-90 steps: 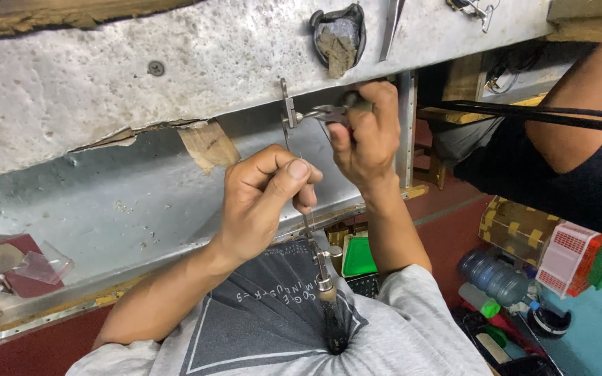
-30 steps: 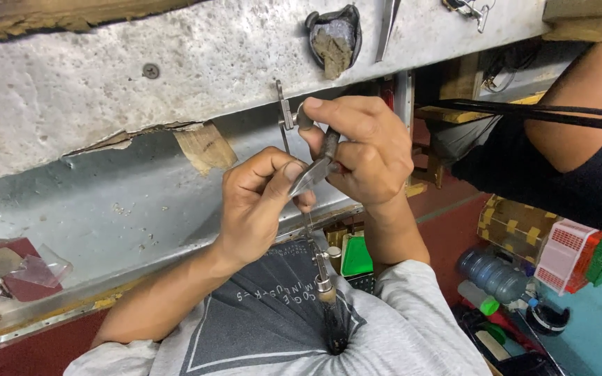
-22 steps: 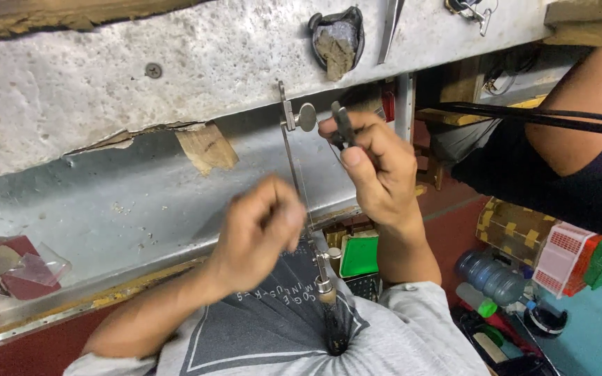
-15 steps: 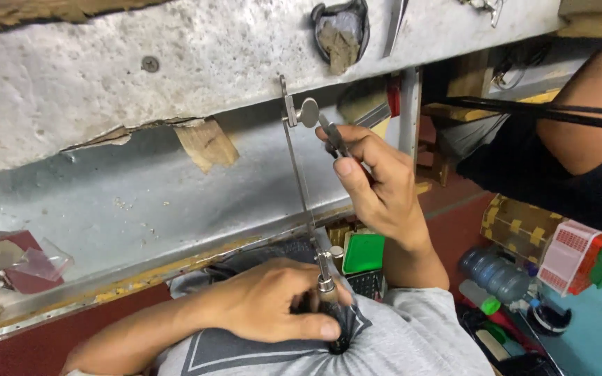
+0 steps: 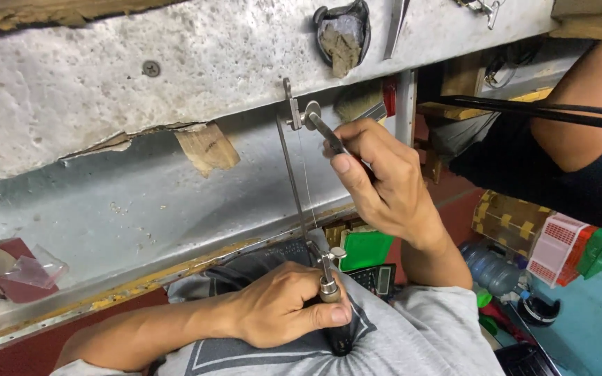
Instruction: Using a jeweler's saw and pliers to cut and shape a small metal jewelry component on a workbench.
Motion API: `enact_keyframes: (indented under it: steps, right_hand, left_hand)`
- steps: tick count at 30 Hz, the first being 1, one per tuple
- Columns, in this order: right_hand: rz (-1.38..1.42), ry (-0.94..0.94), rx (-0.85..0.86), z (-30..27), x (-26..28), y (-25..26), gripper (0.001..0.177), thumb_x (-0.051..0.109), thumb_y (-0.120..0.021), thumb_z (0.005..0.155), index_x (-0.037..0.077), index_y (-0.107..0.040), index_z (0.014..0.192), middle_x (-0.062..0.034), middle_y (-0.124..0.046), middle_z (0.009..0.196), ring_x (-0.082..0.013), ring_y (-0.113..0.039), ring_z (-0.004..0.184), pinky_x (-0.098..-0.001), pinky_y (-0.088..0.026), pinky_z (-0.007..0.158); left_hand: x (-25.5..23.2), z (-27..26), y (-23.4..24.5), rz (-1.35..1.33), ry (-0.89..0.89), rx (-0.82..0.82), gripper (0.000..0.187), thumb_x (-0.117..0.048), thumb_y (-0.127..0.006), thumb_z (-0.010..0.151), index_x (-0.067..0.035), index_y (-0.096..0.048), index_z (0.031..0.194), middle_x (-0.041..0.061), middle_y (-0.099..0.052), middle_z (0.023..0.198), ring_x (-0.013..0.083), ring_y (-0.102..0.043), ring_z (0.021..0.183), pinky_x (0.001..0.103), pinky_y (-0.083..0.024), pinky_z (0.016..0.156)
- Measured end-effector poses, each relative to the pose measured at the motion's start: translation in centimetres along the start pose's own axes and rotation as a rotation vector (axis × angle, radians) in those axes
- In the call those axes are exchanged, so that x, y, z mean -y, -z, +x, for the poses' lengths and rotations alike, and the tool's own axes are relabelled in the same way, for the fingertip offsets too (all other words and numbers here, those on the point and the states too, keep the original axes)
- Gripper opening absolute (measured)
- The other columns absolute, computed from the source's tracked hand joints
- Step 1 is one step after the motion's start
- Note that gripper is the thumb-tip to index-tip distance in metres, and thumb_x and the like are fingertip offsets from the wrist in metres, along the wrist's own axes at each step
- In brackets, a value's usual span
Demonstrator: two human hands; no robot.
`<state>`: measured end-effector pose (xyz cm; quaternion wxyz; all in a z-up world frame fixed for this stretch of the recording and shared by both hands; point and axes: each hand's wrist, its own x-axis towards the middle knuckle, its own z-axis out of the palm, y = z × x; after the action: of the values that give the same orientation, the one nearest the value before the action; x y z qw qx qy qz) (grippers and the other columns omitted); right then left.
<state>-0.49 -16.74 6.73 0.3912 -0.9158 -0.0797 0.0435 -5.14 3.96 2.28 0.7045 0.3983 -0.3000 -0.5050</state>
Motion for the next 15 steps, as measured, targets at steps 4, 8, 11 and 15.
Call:
enact_keyframes:
  steps: [4,8,11,15]
  right_hand:
    - [-0.001,-0.013,0.089,0.2,0.0,1.1,0.032,0.018,-0.045,0.109,-0.004,-0.053,0.088,-0.0181,-0.066,0.092,-0.0286,-0.065,0.078,-0.0355,-0.048,0.067]
    - [-0.114,-0.069,0.238,0.4,-0.6,2.7,0.038,0.026,-0.045,0.110,0.005,-0.038,0.079,-0.0047,-0.033,0.066,-0.0205,-0.031,0.054,-0.0371,-0.027,0.050]
    - [-0.154,-0.080,0.303,0.7,-0.6,3.4,0.039,0.026,-0.045,0.110,0.005,-0.037,0.079,-0.0048,-0.032,0.066,-0.0220,-0.031,0.053,-0.0385,-0.029,0.050]
    - [-0.162,-0.081,0.341,1.0,-0.7,3.8,0.039,0.023,-0.048,0.110,0.005,-0.035,0.078,-0.0045,-0.029,0.062,-0.0220,-0.028,0.051,-0.0386,-0.026,0.047]
  left_hand:
    - [0.2,-0.1,0.0,0.009,0.015,0.003,0.031,-0.034,-0.053,0.105,-0.007,-0.067,0.102,0.005,-0.076,0.101,0.0237,-0.076,0.093,0.035,-0.059,0.085]
    - [0.0,0.0,0.0,0.021,0.014,-0.009,0.029,-0.032,-0.054,0.105,-0.007,-0.069,0.102,0.003,-0.075,0.098,0.0226,-0.076,0.092,0.034,-0.060,0.085]
    - [-0.3,0.0,0.1,0.021,0.005,-0.015,0.029,-0.032,-0.054,0.105,-0.008,-0.069,0.102,0.002,-0.075,0.097,0.0217,-0.076,0.092,0.033,-0.059,0.084]
    - [-0.3,0.0,0.1,0.014,0.007,-0.018,0.028,-0.032,-0.054,0.105,-0.008,-0.069,0.102,0.002,-0.076,0.096,0.0215,-0.077,0.091,0.033,-0.060,0.083]
